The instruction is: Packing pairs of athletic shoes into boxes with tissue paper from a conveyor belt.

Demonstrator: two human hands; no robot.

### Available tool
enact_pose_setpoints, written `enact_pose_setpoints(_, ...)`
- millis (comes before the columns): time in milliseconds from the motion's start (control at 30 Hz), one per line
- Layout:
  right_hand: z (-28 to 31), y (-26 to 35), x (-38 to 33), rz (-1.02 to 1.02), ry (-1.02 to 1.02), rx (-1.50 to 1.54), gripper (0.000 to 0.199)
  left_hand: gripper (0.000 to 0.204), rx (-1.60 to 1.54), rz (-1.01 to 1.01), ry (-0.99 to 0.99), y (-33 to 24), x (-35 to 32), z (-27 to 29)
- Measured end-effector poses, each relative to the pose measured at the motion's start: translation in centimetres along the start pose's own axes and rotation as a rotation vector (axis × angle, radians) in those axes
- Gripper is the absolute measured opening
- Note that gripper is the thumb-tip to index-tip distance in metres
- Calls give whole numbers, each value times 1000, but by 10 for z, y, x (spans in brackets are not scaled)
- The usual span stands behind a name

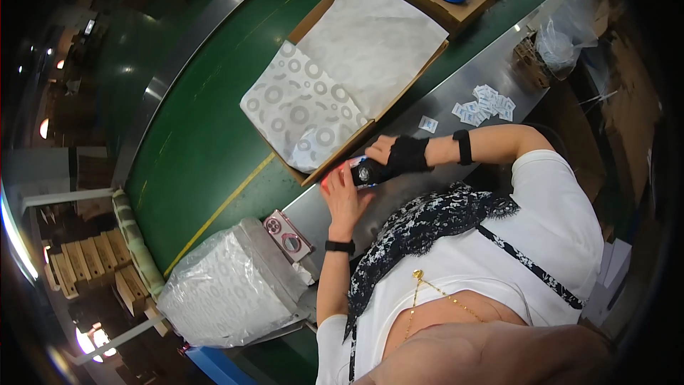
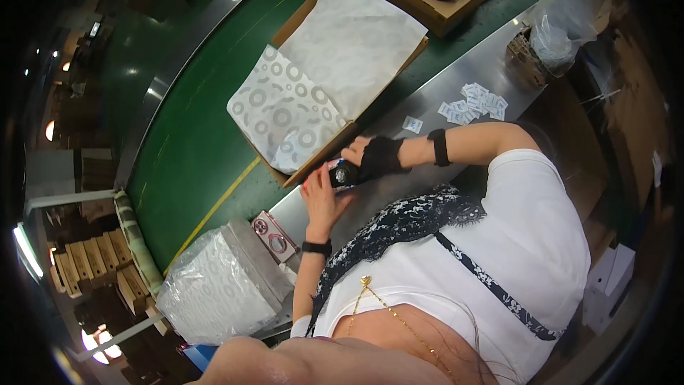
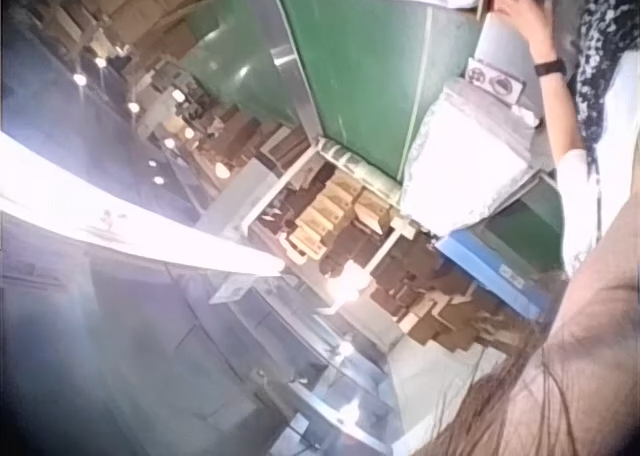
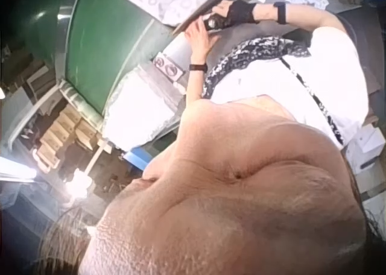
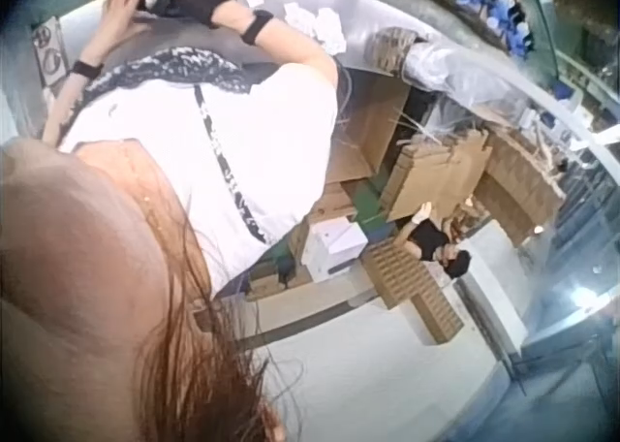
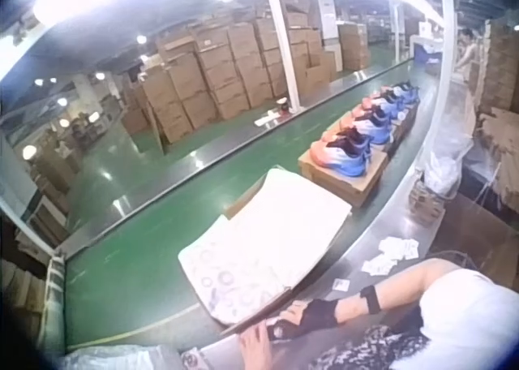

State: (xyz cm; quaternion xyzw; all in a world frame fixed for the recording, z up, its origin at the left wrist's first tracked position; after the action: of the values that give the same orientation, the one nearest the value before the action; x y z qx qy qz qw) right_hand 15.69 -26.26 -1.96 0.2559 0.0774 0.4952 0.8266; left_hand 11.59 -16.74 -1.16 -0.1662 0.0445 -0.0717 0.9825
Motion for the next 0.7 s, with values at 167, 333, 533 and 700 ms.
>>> enact_pose_setpoints(167, 20, 5, 15, 42, 106, 32, 23, 66, -120, -32, -22, 9, 17, -4)
enact_pose_setpoints(333, 85, -2, 39, 24, 22, 598, 27, 56, -767, -24, 153, 1, 27, 39)
enact_pose_setpoints(533, 176, 53, 58, 101, -57, 758, 27, 51, -1116, 76, 437, -26, 29, 98)
enact_pose_setpoints(700, 180, 55, 61, 47, -162, 750, 24, 46, -1348, -12, 446, -37, 23, 111)
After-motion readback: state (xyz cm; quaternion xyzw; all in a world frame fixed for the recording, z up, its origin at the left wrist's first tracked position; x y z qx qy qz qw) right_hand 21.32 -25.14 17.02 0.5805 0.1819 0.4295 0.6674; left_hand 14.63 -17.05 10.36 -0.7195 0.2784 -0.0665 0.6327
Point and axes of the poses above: each hand's wrist, its own x-axis towards the middle knuckle, its own z-axis out of the back of the hand, y = z × x, the point moved 9 cm from there along x, towards the middle knuckle, and after that the axes turned 6 degrees about z, right-handed, at the moved point
